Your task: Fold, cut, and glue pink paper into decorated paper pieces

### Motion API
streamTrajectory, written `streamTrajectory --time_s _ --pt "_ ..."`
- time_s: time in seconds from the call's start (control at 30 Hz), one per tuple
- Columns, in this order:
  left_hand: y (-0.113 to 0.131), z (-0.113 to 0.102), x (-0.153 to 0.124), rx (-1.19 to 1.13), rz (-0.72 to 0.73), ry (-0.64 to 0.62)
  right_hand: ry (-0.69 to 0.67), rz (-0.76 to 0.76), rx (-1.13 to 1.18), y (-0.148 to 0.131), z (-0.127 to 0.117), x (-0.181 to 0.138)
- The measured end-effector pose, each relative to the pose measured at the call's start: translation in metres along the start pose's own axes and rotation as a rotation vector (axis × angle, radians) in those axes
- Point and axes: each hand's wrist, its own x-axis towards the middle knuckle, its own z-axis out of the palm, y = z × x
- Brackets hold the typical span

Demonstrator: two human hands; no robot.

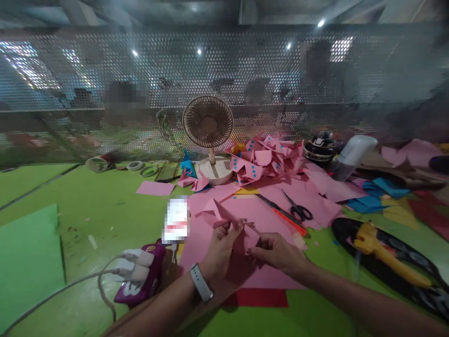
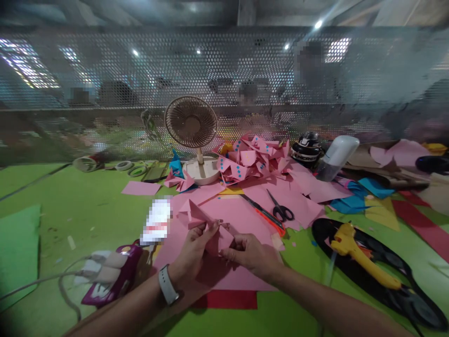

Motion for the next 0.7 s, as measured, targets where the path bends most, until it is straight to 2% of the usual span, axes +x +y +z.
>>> streamTrajectory --time_s 0.2,0.33,0.53,0.7 --pt "-0.0033 -0.0015 0.001 0.035 0.001 -0.01 -0.015 -0.039 0.004 0.0043 0.0008 0.0008" --pt "-0.0003 0.0016 -0.0003 0.0 -0.023 -0.017 -0.046 -0.012 0.059 -0.0008 -0.0009 0.0012" --pt "-0.0004 0.001 -0.0018 0.042 0.023 -0.054 -0.014 -0.049 0.06 -0.001 -0.0025 0.0" --pt "-0.0037 -0.0034 0.0009 0.043 -0.01 -0.079 0.013 -0.067 0.044 0.0003 -0.0004 -0.0008"
